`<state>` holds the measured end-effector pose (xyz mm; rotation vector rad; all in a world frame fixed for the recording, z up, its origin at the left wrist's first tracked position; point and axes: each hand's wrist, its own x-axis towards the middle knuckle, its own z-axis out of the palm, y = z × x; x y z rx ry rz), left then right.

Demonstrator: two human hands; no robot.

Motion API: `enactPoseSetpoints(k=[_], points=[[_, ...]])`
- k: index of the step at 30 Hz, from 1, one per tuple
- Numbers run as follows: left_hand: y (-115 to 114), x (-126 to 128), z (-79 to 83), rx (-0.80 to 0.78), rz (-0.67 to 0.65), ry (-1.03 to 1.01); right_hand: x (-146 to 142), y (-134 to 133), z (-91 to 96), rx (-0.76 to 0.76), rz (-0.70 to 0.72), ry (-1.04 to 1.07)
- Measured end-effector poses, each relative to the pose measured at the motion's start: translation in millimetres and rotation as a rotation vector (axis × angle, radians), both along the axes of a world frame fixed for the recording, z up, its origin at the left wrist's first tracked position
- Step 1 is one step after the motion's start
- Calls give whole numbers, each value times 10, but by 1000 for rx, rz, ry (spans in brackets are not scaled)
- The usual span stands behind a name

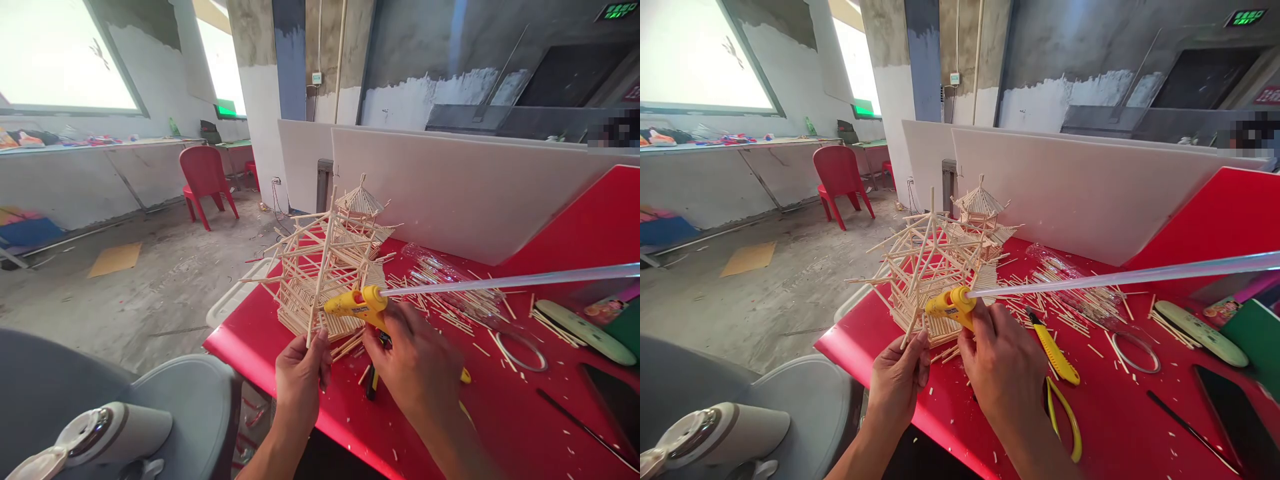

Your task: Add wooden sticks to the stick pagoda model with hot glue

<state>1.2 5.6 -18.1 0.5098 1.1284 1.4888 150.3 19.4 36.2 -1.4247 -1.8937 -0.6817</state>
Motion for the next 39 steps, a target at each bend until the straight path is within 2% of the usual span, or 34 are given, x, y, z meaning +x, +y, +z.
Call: enactPoseSetpoints(k=[16,24,39], points=[[-33,-18,48,-9,5,23,5,-15,-31,33,0,-22],[-42,-30,5,-8,9,28,-4,-42,-8,-14,-4,-6],[-54,-50,-32,22,1,38,113,-194,-24,-14,48,-10]])
